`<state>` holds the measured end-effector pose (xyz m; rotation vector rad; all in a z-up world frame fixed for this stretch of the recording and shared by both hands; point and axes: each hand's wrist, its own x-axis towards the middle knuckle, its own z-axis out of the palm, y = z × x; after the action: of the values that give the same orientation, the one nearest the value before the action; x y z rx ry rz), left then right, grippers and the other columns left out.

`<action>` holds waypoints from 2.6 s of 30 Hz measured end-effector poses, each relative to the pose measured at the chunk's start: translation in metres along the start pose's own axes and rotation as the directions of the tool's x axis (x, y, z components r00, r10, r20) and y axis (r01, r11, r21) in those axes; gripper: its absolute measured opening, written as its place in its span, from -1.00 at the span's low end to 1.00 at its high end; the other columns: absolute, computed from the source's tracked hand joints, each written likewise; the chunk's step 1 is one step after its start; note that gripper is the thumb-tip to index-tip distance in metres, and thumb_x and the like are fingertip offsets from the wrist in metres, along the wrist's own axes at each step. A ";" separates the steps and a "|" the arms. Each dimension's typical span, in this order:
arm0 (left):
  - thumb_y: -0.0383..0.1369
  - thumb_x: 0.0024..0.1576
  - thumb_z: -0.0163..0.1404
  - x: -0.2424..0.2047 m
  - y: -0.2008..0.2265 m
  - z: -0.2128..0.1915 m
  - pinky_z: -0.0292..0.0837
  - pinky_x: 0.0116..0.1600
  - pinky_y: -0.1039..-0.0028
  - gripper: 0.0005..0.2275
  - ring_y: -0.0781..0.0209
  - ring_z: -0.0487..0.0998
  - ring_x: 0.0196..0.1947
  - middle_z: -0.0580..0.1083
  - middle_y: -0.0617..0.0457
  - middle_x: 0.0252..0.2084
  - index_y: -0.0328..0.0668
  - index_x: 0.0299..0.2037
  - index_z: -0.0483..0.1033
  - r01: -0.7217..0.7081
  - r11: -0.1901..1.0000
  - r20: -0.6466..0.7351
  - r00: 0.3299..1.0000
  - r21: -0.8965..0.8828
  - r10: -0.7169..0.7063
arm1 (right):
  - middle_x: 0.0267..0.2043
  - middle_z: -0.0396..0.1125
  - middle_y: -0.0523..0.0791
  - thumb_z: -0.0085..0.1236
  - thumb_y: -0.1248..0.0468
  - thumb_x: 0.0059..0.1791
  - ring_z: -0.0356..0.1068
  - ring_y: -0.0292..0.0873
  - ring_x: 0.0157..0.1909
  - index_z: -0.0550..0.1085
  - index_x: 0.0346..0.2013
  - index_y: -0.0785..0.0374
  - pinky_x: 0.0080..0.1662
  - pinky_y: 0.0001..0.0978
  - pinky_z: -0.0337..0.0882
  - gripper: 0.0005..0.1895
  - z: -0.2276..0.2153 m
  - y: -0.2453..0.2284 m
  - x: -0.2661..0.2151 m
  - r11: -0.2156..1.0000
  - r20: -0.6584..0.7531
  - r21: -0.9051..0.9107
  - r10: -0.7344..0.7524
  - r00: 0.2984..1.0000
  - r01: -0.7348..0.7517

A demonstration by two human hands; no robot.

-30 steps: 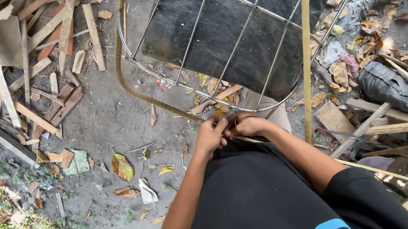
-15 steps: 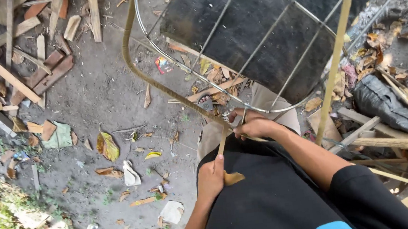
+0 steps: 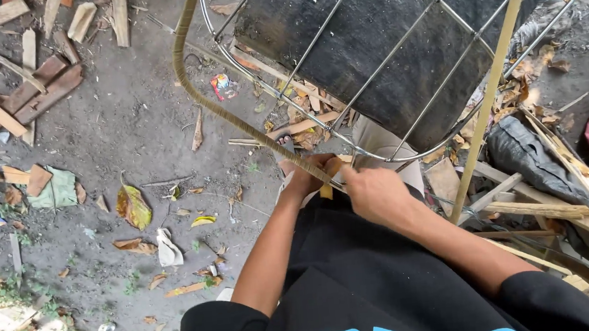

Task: Securing thin strips to a metal furniture frame by wrapping and tucking them manually.

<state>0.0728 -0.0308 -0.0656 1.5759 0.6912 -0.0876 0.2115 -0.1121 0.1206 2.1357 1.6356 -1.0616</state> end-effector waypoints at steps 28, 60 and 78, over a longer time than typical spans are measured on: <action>0.00 0.14 0.07 -0.069 0.068 0.008 0.53 -0.35 0.13 -0.59 -0.18 0.66 -0.37 0.53 -0.21 -0.54 -0.21 -0.49 0.64 0.475 0.876 0.076 0.880 -0.085 -0.470 | -0.59 0.46 -0.06 -0.03 0.36 -0.10 0.54 0.08 -0.53 0.50 -0.28 0.26 -0.50 0.02 0.45 -0.83 0.046 -0.045 -0.058 0.962 -0.061 -0.227 -0.171 0.983 0.153; -0.49 0.17 -0.02 0.013 -0.125 0.108 0.25 0.31 -0.24 -0.75 -0.73 0.41 0.06 0.48 -0.67 -0.16 -0.72 -0.11 0.44 -0.062 0.998 -0.148 0.987 -0.024 0.058 | 0.07 0.51 0.09 -0.04 -0.01 0.05 0.50 0.40 0.03 0.14 0.30 -0.17 0.07 0.32 0.45 -0.47 0.029 0.000 0.028 0.895 0.158 0.437 0.020 0.987 -0.088; -0.09 0.32 -0.16 -0.051 0.029 -0.023 0.56 0.03 0.06 -0.64 -0.24 0.66 -0.05 0.64 -0.23 -0.23 -0.08 -0.07 0.69 0.483 0.861 -0.209 0.836 -0.159 -0.507 | -0.64 0.42 -0.11 -0.09 0.24 -0.06 0.50 0.06 -0.57 0.47 -0.48 0.07 -0.56 0.00 0.36 -0.83 0.042 -0.008 -0.007 0.977 -0.168 -0.212 -0.050 0.985 0.013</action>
<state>0.0372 -0.0271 -0.0133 1.2876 1.2755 -0.2425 0.1874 -0.1393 0.0974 2.1169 1.7754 -0.6916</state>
